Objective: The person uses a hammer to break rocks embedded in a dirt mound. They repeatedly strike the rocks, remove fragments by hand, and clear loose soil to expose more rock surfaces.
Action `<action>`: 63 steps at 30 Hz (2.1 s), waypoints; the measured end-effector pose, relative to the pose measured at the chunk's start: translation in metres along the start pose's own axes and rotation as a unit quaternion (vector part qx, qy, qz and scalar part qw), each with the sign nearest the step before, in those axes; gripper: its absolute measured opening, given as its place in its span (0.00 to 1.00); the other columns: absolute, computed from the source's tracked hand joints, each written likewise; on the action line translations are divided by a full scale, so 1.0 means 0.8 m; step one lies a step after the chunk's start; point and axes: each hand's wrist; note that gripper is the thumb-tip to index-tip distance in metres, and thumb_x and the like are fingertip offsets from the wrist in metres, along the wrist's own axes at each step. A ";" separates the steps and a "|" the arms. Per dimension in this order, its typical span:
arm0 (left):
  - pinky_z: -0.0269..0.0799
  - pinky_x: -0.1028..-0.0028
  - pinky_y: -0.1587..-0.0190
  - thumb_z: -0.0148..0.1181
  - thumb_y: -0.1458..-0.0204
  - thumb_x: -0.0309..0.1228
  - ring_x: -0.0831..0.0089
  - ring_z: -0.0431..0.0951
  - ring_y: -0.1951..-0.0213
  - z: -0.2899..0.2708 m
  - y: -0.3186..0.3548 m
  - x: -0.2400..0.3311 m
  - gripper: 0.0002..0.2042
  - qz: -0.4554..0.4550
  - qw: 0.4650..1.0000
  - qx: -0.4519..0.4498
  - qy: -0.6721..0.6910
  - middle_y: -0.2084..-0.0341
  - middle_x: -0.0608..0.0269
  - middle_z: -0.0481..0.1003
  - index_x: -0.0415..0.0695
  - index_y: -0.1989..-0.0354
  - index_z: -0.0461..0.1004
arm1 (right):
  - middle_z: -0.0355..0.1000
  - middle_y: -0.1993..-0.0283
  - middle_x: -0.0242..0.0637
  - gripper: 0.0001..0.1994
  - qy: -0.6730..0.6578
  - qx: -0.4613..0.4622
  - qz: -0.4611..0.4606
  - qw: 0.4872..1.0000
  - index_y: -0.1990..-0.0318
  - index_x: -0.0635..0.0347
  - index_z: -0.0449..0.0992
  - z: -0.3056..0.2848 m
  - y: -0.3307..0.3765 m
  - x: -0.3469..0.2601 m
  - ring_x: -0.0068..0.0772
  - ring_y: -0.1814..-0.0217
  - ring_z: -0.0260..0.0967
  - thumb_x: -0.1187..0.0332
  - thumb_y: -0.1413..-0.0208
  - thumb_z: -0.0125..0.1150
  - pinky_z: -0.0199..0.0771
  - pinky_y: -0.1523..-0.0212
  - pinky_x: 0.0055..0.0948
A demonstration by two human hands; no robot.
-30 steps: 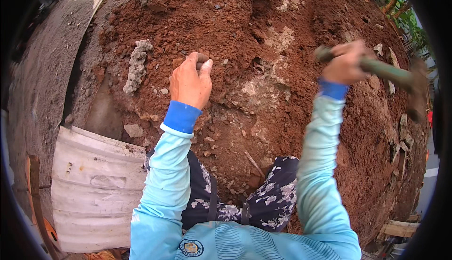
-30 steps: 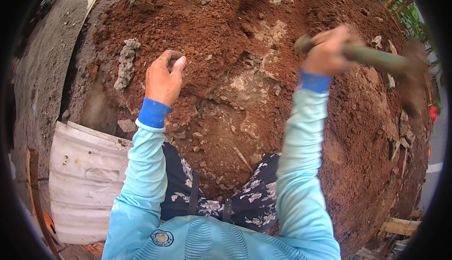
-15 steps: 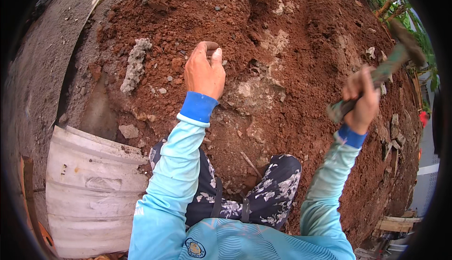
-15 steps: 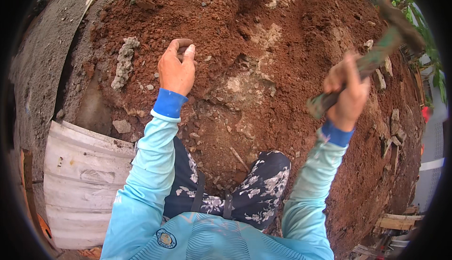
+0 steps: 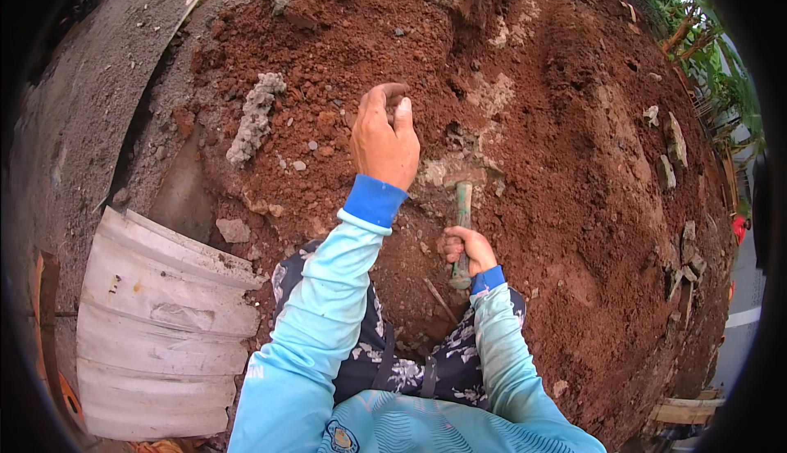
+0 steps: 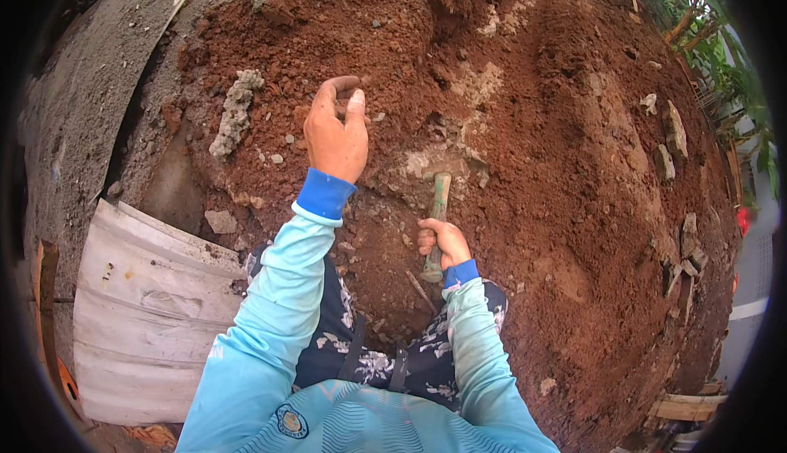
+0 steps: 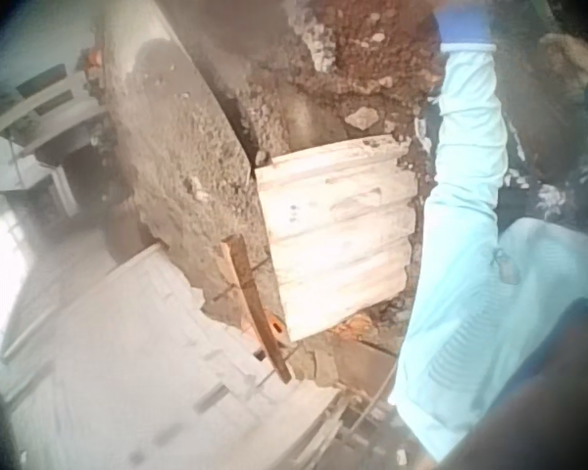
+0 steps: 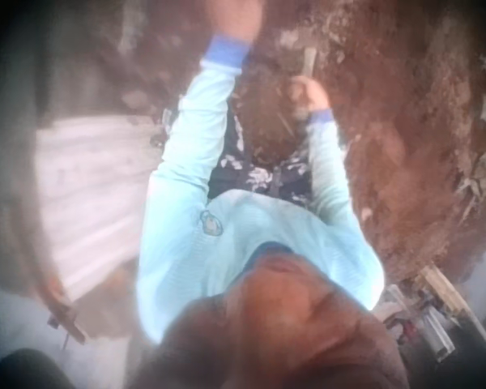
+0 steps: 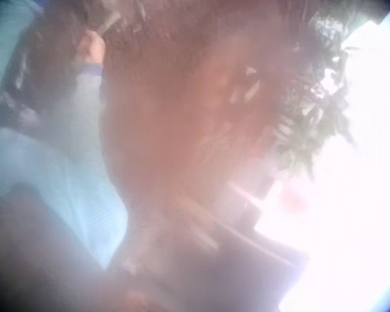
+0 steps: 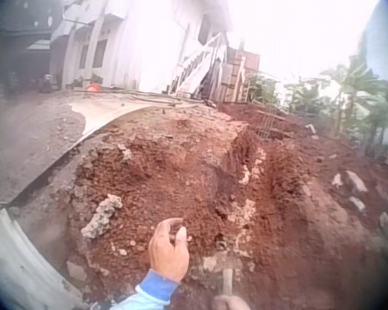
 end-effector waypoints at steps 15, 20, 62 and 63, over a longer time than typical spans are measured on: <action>0.75 0.73 0.67 0.55 0.41 0.28 0.74 0.78 0.71 -0.024 0.003 0.017 0.12 0.014 0.999 0.027 0.043 0.62 0.56 0.76 0.36 0.52 0.71 | 0.66 0.79 0.35 0.05 -0.013 0.170 -0.783 0.599 0.69 0.64 0.65 0.156 0.136 -0.334 0.26 0.83 0.64 0.80 0.49 0.55 0.73 0.76 0.29; 0.75 0.72 0.66 0.54 0.41 0.28 0.73 0.78 0.70 -0.012 0.003 0.016 0.12 0.019 0.998 0.043 0.053 0.62 0.56 0.76 0.36 0.51 0.71 | 0.65 0.82 0.34 0.06 0.176 0.111 -0.018 0.978 0.70 0.65 0.69 -0.007 -0.061 0.013 0.31 0.84 0.64 0.73 0.47 0.58 0.65 0.83 0.30; 0.74 0.74 0.67 0.55 0.42 0.28 0.75 0.78 0.71 -0.038 -0.002 0.010 0.12 0.015 0.997 0.061 0.034 0.64 0.56 0.75 0.35 0.52 0.70 | 0.67 0.78 0.37 0.06 -0.037 0.223 -0.742 0.631 0.65 0.63 0.66 0.133 0.086 -0.288 0.27 0.81 0.66 0.76 0.47 0.57 0.77 0.72 0.32; 0.74 0.74 0.67 0.55 0.42 0.28 0.75 0.78 0.71 -0.035 -0.002 0.018 0.12 0.019 0.997 0.058 0.041 0.63 0.56 0.75 0.35 0.52 0.71 | 0.70 0.75 0.38 0.05 0.044 0.296 -0.637 0.710 0.65 0.63 0.68 0.095 0.010 -0.208 0.29 0.78 0.68 0.73 0.46 0.57 0.76 0.70 0.33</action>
Point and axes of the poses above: each hand's wrist, its own y-axis away from the middle knuckle, its own z-axis out of the palm, x = y × z
